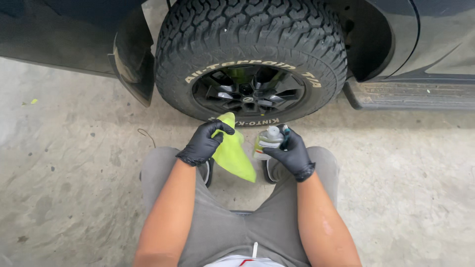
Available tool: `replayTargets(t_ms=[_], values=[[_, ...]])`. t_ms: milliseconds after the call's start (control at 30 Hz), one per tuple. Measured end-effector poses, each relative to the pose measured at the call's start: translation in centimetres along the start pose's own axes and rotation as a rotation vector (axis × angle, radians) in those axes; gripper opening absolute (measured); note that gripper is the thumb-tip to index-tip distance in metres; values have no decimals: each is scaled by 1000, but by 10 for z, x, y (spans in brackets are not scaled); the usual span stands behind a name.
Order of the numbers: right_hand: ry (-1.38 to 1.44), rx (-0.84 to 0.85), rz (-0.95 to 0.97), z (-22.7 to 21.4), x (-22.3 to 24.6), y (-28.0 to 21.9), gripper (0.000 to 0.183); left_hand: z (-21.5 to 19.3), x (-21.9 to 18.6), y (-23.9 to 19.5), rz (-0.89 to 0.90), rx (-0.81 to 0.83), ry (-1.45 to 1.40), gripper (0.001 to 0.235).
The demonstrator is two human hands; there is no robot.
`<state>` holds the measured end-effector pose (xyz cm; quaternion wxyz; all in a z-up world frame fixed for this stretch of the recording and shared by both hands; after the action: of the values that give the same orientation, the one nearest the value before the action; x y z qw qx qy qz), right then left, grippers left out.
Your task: The person cleans a vehicle tire using a yellow microfiber cloth and a small brush. They apply a cleaning solution from a bottle, scrub the tire sidewall and rim, and wipe the surface repeatedly.
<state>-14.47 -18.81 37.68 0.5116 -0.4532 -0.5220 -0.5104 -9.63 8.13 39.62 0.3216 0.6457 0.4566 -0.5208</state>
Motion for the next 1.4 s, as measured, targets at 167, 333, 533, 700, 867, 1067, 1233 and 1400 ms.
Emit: replayTargets(t_ms=[167,333,533,700,867,1067,1233,1400], values=[[147,-45,40,-3,-25,13,62,-18,16,3,-63,-110,-99,23],[133,-97,25,-39,-43,27,58,-2,27,-24,-893,475,696,77],[161,-161,8,-49,-28,31,57,-7,92,6,-755,350,624,70],[156,-152,38,-50,-33,30,54,-26,92,9,-671,119,562,86],[127,-123,50,-38,-31,29,53,-19,53,6,-505,24,379,71],[55,32,39,-1,-50,23,57,15,63,14,43,197,255,27],[73,160,-59,33,-41,18,53,49,-9,0,193,363,382,106],[6,217,-27,38,-27,16,45,60,25,4,113,254,-146,60]])
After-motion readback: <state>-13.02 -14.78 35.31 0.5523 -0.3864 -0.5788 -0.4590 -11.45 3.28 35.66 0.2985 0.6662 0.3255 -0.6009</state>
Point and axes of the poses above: each hand's wrist, its own y-axis towards the middle knuckle, its own z-axis out of the palm, x = y × z, the point moved 4 cm from there along y, towards the middle knuckle, and after that the axes turned 7 degrees about x, right-handed, at the moved point
